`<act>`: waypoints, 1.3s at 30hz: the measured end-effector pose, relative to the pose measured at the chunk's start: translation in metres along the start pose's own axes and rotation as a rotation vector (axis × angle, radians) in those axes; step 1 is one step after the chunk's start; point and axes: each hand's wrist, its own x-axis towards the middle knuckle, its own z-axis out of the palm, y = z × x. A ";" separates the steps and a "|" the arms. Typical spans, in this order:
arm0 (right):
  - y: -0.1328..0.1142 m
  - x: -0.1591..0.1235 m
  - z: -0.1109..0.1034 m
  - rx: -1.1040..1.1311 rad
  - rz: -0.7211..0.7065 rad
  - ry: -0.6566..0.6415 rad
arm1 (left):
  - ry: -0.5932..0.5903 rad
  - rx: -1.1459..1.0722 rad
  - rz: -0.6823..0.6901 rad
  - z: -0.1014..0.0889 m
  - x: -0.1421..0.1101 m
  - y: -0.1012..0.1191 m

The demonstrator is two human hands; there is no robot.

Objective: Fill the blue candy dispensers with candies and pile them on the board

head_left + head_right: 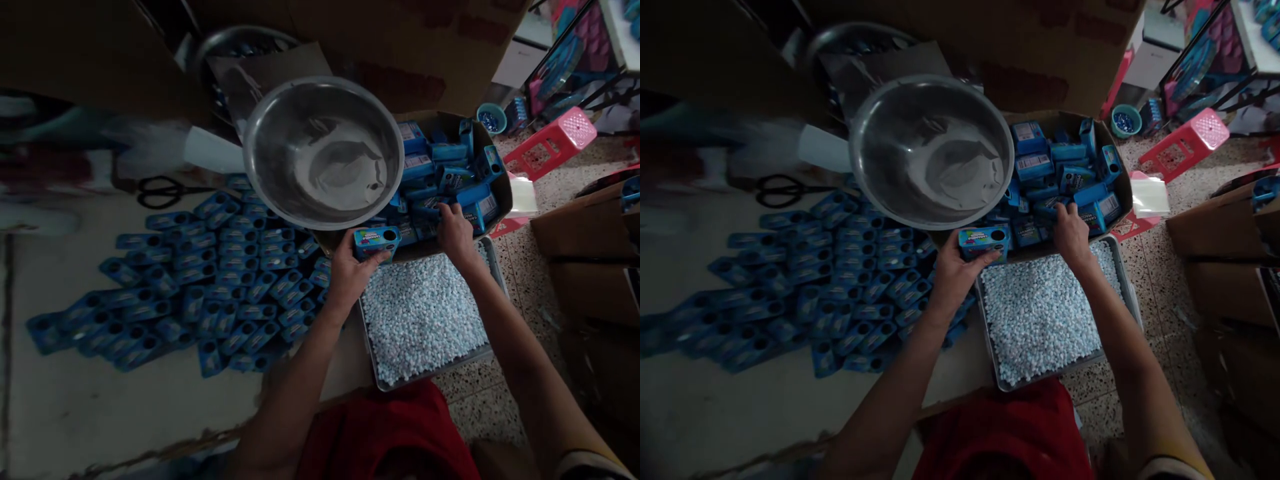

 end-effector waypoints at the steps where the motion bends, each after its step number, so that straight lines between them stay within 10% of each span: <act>1: 0.001 0.009 0.007 -0.071 -0.006 0.007 | -0.016 -0.083 -0.027 -0.003 -0.001 -0.002; 10: -0.005 -0.007 -0.018 -0.016 -0.229 0.108 | 0.132 -0.177 0.018 -0.012 -0.016 -0.009; 15: -0.034 -0.055 -0.047 0.264 -0.022 0.034 | 0.288 0.093 0.246 -0.001 -0.025 -0.002; 21: -0.038 -0.071 -0.044 0.753 0.239 -0.447 | -0.093 0.318 0.547 0.012 -0.035 0.011; 28: -0.025 -0.118 -0.029 1.108 0.506 -0.491 | -0.366 0.421 0.582 0.020 -0.062 -0.004; 33: -0.026 -0.156 -0.015 1.281 0.570 -0.342 | -0.231 0.400 0.512 0.041 -0.078 -0.028; 39: -0.012 -0.179 -0.024 1.355 0.276 -0.380 | -0.083 0.077 0.239 0.044 -0.090 -0.015</act>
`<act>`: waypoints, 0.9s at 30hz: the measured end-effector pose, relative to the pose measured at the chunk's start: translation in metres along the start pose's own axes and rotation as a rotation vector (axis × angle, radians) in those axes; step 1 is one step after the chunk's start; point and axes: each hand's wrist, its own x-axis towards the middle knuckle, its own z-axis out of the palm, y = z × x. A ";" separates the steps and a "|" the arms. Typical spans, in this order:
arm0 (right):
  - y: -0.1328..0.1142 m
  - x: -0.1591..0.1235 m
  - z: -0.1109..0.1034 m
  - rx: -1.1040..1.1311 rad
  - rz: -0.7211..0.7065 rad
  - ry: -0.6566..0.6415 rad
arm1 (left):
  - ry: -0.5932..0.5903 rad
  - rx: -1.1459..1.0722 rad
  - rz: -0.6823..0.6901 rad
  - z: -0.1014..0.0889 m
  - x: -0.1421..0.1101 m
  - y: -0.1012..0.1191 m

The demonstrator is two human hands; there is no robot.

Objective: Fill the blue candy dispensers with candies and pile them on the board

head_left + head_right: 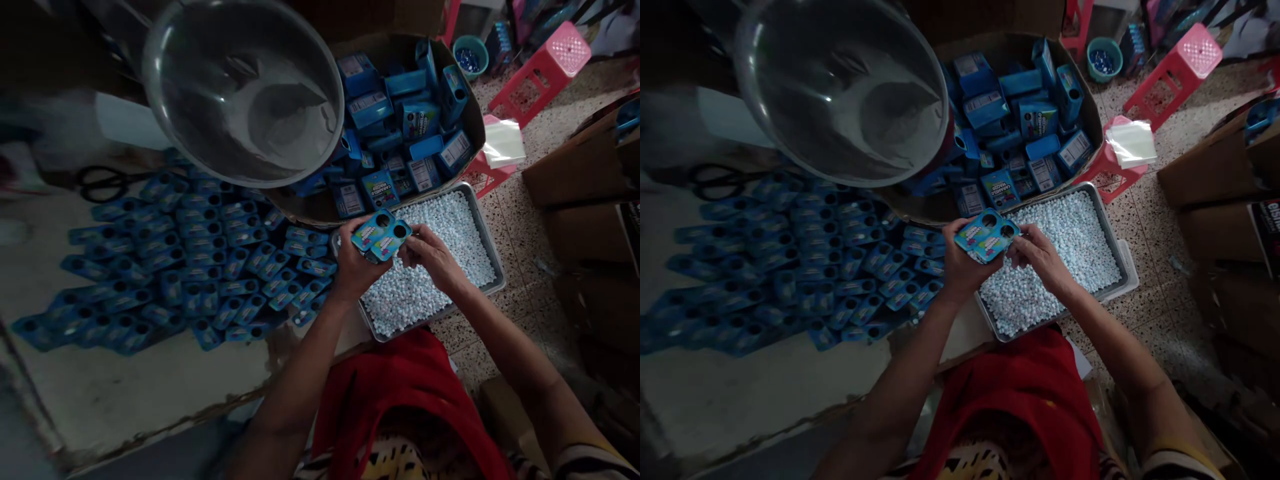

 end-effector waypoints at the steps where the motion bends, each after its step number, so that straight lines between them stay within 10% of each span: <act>1: 0.002 -0.001 -0.006 -0.076 -0.043 -0.024 | -0.004 -0.045 -0.053 -0.003 -0.003 0.003; 6: 0.035 0.000 -0.017 -0.220 -0.192 -0.157 | -0.265 -0.295 -0.359 -0.016 -0.027 0.010; 13: 0.099 -0.022 0.005 -0.025 0.007 -0.222 | -0.438 -0.379 -0.650 -0.023 -0.074 0.012; 22: 0.138 -0.058 0.009 -0.194 0.004 -0.264 | -0.349 -0.405 -0.891 -0.029 -0.125 0.015; 27: 0.106 0.017 -0.020 -0.610 -0.258 -0.200 | -0.170 -0.229 -0.767 -0.033 -0.112 -0.011</act>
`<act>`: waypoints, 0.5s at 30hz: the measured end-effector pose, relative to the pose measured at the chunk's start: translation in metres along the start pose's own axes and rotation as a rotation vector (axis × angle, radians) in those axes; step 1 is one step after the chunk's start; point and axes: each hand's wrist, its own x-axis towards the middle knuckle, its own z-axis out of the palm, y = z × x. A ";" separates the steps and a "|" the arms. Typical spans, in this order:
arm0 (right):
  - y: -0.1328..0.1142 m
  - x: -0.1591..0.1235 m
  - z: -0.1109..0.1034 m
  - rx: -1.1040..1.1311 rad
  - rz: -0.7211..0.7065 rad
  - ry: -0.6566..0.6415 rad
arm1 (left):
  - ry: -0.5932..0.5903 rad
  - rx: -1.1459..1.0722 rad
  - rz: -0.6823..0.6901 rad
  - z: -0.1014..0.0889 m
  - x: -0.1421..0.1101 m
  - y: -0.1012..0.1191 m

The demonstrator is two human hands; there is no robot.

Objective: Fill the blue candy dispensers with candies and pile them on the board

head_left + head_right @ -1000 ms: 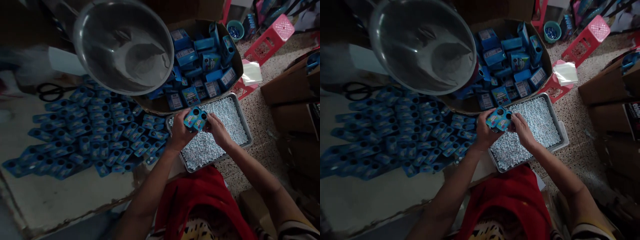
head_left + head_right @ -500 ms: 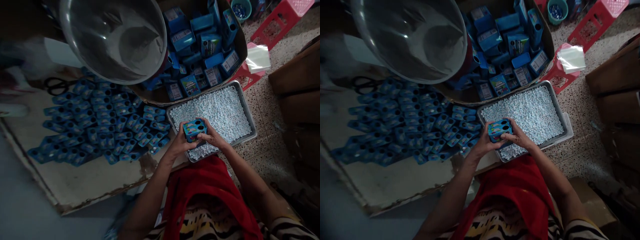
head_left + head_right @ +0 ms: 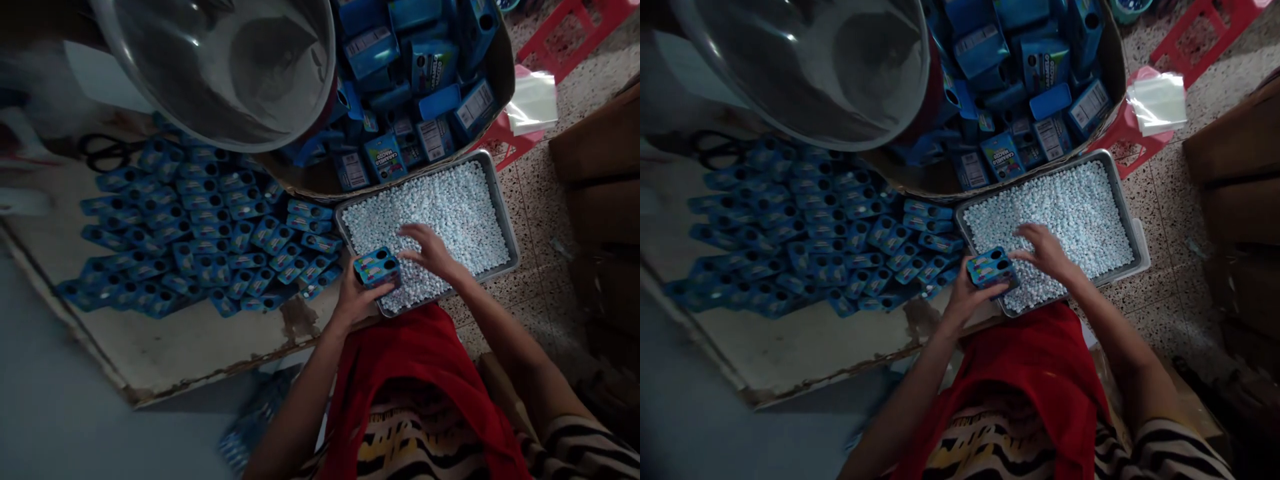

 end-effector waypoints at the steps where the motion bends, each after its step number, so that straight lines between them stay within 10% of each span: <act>1: 0.006 0.023 -0.010 -0.054 -0.020 0.025 | 0.039 0.005 0.020 -0.005 0.009 0.001; 7: 0.061 0.122 -0.021 -0.614 -0.362 -0.090 | 0.074 0.149 0.209 -0.041 0.057 0.008; 15: 0.074 0.071 -0.001 -0.738 -0.175 0.017 | -0.003 0.036 0.103 -0.036 0.075 -0.027</act>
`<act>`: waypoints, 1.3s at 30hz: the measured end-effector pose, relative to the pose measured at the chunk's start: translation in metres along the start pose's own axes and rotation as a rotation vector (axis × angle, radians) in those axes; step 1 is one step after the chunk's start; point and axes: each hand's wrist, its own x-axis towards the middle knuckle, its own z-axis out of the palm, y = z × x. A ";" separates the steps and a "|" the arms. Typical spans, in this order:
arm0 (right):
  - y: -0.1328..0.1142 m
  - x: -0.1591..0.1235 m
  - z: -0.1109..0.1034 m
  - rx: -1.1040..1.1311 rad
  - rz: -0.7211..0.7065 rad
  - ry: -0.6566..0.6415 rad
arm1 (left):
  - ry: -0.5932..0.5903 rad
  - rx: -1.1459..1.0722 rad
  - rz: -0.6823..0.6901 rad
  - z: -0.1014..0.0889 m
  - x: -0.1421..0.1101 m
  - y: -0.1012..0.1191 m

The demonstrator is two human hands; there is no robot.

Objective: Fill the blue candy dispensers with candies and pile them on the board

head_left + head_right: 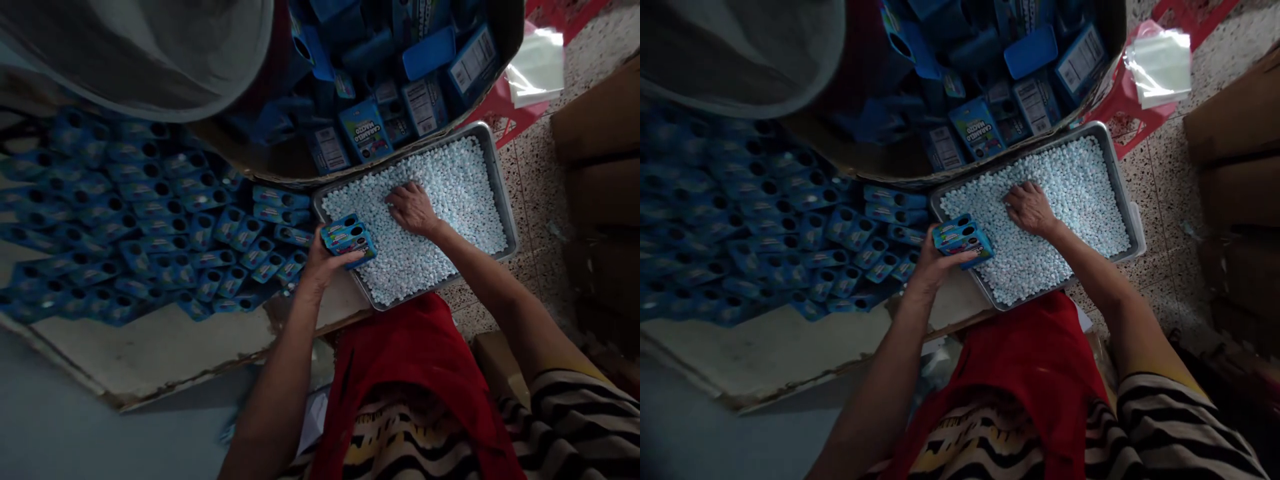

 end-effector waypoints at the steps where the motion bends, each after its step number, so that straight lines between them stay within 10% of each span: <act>1: -0.004 -0.011 -0.004 0.022 0.013 -0.018 | 0.029 0.027 0.016 0.002 -0.005 0.000; 5: -0.015 -0.069 -0.026 0.209 -0.009 -0.010 | 0.163 0.335 0.159 0.002 -0.022 0.017; 8: -0.005 -0.117 -0.033 0.341 0.193 0.267 | 0.207 0.694 0.203 0.002 -0.018 0.040; 12: 0.019 -0.151 -0.010 0.389 0.529 0.592 | -0.011 1.154 0.102 0.015 0.010 0.073; 18: 0.020 -0.125 0.034 0.368 0.586 0.641 | -0.355 1.487 0.035 0.035 0.032 0.104; 31: -0.017 -0.065 0.036 0.788 0.555 0.619 | -0.616 1.484 0.041 0.081 0.074 0.106; 39: -0.066 -0.049 -0.004 1.019 0.613 0.698 | -0.405 1.150 0.166 0.078 0.053 0.096</act>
